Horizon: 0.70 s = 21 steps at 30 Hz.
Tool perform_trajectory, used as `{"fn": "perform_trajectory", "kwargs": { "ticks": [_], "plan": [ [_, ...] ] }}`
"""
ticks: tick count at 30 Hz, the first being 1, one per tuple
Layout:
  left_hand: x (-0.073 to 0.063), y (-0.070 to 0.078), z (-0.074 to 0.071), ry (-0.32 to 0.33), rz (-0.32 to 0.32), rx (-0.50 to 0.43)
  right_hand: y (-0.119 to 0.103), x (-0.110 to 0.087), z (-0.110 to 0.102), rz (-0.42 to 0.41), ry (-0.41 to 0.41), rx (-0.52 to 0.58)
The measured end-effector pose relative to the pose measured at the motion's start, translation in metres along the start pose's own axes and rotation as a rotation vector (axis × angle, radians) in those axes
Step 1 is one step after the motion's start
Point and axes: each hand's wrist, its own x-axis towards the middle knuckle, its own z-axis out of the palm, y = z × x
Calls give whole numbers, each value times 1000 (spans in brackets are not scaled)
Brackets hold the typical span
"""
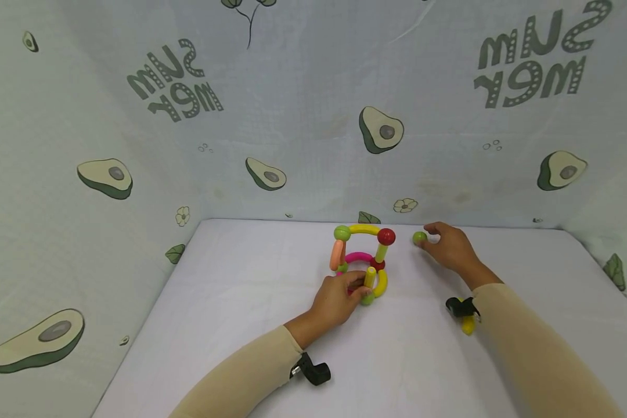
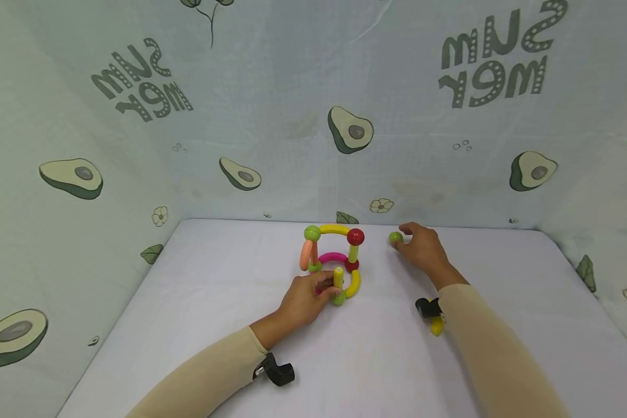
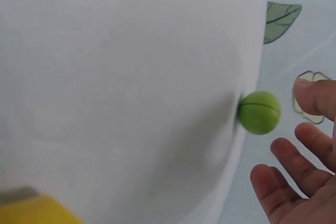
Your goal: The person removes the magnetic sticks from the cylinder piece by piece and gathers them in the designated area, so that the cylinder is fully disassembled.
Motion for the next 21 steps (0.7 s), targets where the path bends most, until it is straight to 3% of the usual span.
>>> {"fn": "perform_trajectory", "kwargs": {
  "ticks": [9,17,21],
  "plan": [
    [0,-1,-1,4,3,-4,-23,-30,-7,-90,38,-13],
    [-1,0,-2,0,2,-6,-39,-60,-4,-114,45,5],
    [-1,0,-2,2,5,-6,-50,-76,-2,-187,50,23]
  ]
}}
